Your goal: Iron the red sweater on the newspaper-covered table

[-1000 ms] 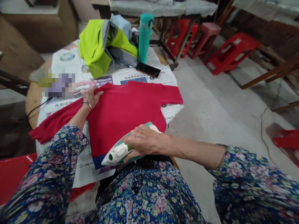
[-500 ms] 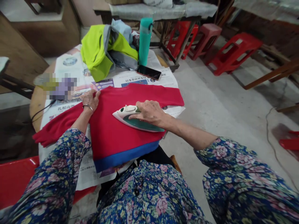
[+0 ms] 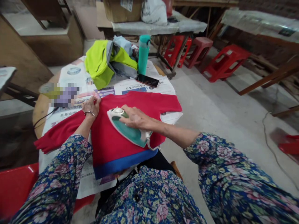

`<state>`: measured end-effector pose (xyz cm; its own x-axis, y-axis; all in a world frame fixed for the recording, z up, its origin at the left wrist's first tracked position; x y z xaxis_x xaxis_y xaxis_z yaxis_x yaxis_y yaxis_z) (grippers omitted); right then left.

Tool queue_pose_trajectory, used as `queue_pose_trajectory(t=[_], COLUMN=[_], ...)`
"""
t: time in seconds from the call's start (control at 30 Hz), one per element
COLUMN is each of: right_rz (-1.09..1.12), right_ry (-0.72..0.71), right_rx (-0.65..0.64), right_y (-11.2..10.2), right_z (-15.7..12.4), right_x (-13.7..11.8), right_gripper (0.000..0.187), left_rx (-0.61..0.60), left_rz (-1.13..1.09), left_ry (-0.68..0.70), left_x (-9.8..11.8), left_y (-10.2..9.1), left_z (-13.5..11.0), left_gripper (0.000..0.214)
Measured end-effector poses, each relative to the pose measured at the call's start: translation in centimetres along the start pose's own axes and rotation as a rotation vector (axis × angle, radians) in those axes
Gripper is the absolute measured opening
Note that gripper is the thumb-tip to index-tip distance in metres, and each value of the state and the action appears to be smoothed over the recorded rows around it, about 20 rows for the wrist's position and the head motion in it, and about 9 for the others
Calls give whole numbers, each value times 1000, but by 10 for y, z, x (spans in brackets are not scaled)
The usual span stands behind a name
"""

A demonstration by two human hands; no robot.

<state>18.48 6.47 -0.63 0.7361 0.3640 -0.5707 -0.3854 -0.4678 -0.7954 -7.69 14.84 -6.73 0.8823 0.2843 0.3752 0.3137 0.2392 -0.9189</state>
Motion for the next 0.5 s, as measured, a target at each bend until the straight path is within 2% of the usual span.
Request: queue_pose_trajectory(t=[0.13, 0.2, 0.27, 0.4, 0.5], right_rz=[25, 51, 116, 247, 258], right_ry=[112, 141, 157, 195, 187], right_rx=[193, 247, 231, 129, 143], right_y=[-32, -48, -55, -52, -56], right_z=[31, 40, 43, 38, 34], right_x=[29, 38, 42, 41, 37], right_gripper=[31, 29, 31, 47, 55], left_rx=[-25, -27, -31, -6, 69], left_rz=[-1, -12, -24, -55, -56], left_ry=[-9, -17, -38, -50, 85], left_x=[5, 6, 5, 2, 9], left_y=[-2, -3, -3, -1, -3], left_z=[-6, -8, -8, -7, -9], left_gripper=[29, 30, 31, 37, 42])
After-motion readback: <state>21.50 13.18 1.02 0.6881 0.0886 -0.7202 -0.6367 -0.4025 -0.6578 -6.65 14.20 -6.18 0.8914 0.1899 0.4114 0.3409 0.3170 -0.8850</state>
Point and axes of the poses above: each hand's wrist, its own z-axis towards the middle knuckle, its own y-axis out of the palm, x = y × z, the point moved 8 cm from there along z, towards the middle knuckle, and after that the axes turned 5 degrees about y, right-handed, at the moved point
